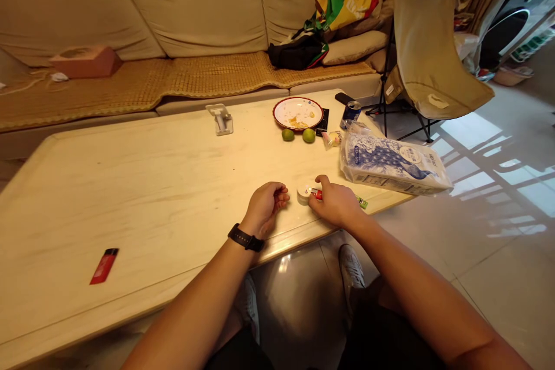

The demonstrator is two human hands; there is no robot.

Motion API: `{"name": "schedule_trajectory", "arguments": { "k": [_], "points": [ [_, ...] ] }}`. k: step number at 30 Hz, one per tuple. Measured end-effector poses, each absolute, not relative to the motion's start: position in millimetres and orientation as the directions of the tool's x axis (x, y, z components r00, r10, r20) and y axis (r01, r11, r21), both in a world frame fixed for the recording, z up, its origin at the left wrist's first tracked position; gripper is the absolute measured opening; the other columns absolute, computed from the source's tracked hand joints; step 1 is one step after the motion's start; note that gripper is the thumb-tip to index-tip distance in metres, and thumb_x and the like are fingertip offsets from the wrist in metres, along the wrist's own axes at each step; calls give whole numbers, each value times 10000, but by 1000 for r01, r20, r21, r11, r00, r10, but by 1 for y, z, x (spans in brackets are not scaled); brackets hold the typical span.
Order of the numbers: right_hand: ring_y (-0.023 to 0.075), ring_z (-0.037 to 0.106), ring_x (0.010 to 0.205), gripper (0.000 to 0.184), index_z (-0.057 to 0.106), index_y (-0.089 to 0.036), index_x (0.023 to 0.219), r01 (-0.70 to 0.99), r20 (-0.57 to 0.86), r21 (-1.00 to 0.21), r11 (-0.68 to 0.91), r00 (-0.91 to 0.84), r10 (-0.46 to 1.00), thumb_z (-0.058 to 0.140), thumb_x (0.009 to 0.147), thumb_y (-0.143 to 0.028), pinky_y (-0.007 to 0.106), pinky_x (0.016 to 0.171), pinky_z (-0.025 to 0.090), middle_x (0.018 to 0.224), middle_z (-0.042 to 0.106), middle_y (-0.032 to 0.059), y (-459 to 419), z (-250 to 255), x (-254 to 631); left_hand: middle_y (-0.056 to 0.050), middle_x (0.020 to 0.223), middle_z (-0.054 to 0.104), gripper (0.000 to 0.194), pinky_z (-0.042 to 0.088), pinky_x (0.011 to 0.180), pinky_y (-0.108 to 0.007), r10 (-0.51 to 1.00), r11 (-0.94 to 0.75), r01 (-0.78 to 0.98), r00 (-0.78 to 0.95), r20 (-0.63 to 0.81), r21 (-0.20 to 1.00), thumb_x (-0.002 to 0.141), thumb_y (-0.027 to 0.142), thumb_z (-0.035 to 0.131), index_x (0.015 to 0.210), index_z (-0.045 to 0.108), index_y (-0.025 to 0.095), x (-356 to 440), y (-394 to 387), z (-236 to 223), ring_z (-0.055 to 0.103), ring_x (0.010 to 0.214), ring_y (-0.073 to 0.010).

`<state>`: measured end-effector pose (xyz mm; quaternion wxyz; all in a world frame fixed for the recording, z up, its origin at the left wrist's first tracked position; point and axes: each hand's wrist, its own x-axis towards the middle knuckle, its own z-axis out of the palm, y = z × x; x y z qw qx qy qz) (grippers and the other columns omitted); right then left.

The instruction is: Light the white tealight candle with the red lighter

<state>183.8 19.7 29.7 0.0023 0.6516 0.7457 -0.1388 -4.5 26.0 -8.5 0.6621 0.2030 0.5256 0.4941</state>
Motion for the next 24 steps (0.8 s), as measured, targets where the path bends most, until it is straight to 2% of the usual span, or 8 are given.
{"name": "schedule_trajectory", "arguments": {
  "k": [12, 19, 22, 24],
  "points": [
    [299, 683, 867, 546, 458, -189, 1334, 971, -198, -214, 109, -153, 968, 518, 883, -490, 332, 728, 411, 955, 737, 116, 21, 26, 182, -50, 712, 635, 57, 434, 462, -199, 864, 424, -432, -70, -499, 796, 734, 167, 580, 761, 609, 126, -3, 27, -11, 614, 555, -111],
    [302, 675, 917, 574, 483, -213, 1289, 956, -135, -283, 70, -112, 985, 531, 859, -591, 319, 702, 405, 1015, 730, 102, 25, 27, 201, -47, 691, 627, 46, 433, 462, -198, 867, 423, -435, -60, -495, 795, 740, 167, 582, 743, 606, 128, -5, 27, -10, 606, 548, -108],
    [277, 672, 893, 452, 508, -211, 1252, 961, -160, -276, 19, -66, 985, 528, 881, -468, 314, 703, 398, 1040, 722, 100, 29, 25, 216, -58, 687, 632, 48, 434, 462, -199, 866, 420, -435, -70, -494, 797, 739, 164, 580, 741, 608, 126, -6, 27, -8, 607, 556, -113],
    [271, 670, 886, 423, 513, -205, 1246, 965, -177, -262, -18, -30, 984, 511, 898, -445, 312, 701, 394, 1021, 719, 101, 30, 23, 224, -61, 688, 634, 49, 435, 462, -199, 866, 417, -437, -76, -495, 797, 738, 162, 577, 745, 608, 125, -6, 28, -7, 605, 555, -113]
  ]
}}
